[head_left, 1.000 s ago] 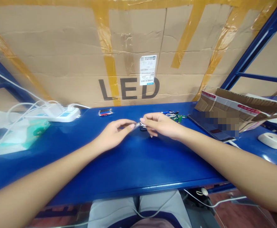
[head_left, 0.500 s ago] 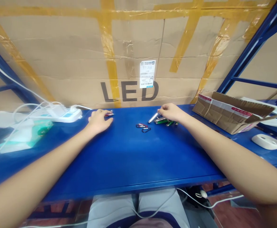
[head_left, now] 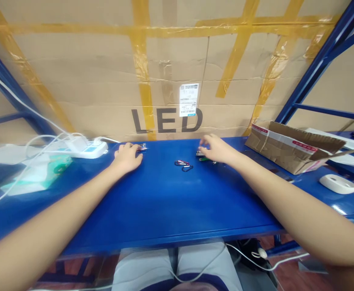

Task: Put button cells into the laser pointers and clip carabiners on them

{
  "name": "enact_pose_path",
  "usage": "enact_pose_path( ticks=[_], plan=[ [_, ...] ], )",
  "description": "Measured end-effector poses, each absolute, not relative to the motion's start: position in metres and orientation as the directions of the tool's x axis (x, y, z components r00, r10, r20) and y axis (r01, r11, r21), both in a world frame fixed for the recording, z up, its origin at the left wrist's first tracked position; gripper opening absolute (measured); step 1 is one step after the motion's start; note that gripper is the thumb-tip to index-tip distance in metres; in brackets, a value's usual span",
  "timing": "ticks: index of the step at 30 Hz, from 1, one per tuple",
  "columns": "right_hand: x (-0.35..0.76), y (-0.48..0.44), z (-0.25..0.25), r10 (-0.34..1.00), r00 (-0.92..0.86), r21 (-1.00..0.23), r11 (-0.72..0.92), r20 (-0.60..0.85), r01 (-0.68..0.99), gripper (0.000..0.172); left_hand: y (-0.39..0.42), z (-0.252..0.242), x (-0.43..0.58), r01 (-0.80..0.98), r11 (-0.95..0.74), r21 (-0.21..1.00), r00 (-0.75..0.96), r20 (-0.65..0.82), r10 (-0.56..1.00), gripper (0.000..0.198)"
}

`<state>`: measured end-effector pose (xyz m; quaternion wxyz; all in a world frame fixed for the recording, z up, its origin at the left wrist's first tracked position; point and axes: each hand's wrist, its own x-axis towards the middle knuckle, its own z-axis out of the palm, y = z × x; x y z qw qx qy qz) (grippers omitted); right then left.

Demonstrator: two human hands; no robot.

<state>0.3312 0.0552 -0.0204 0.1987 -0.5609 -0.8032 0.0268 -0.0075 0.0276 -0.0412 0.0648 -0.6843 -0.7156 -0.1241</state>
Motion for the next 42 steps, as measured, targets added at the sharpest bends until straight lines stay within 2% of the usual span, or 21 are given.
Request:
enact_pose_path(
  ticks=[2,5,8,11,14,20,24,26,33,42],
  plan=[
    [0.318,0.04,-0.022,0.801,-0.512,-0.312,0.594,0.309,0.742,0.021,0.029,-0.042,-0.008,0.996,0.027,0.082,-0.047,0.254,0.966,0.053],
    [0.304,0.019,-0.025,0.617,-0.733,-0.245,0.787,0.288,0.566,0.038,0.034,-0.045,-0.011,0.998,0.009,0.069,-0.026,0.236,0.971,0.06],
    [0.298,0.007,-0.027,0.54,-0.82,-0.228,0.836,0.19,0.498,0.052,0.04,-0.049,-0.015,0.998,-0.011,0.061,-0.001,0.195,0.981,0.064],
    [0.297,0.005,-0.027,0.518,-0.839,-0.209,0.85,0.167,0.483,0.042,0.045,-0.051,-0.02,0.998,-0.023,0.066,0.014,0.145,0.989,0.063],
    [0.298,0.007,-0.025,0.489,-0.849,-0.189,0.87,0.2,0.456,0.031,0.044,-0.048,-0.023,0.995,-0.067,0.07,0.056,0.156,0.986,0.056],
    [0.304,0.01,-0.022,0.541,-0.81,-0.21,0.839,0.227,0.502,0.034,0.039,-0.039,-0.02,0.984,-0.161,0.074,0.14,0.238,0.961,0.045],
    [0.306,0.01,-0.019,0.604,-0.768,-0.182,0.797,0.215,0.576,0.035,0.041,-0.041,-0.019,0.983,-0.152,0.1,0.118,0.282,0.952,0.051],
    [0.306,0.009,-0.018,0.626,-0.758,-0.166,0.78,0.184,0.603,0.033,0.042,-0.043,-0.019,0.982,-0.154,0.105,0.12,0.275,0.954,0.055],
    [0.308,0.008,-0.012,0.706,-0.702,-0.15,0.707,0.094,0.691,0.029,0.039,-0.043,-0.015,0.976,-0.187,0.112,0.159,0.225,0.961,0.048],
    [0.297,0.013,-0.023,0.757,-0.642,-0.293,0.646,0.123,0.705,0.004,0.021,-0.041,0.008,0.946,-0.289,0.143,0.257,0.21,0.943,0.048]
  ],
)
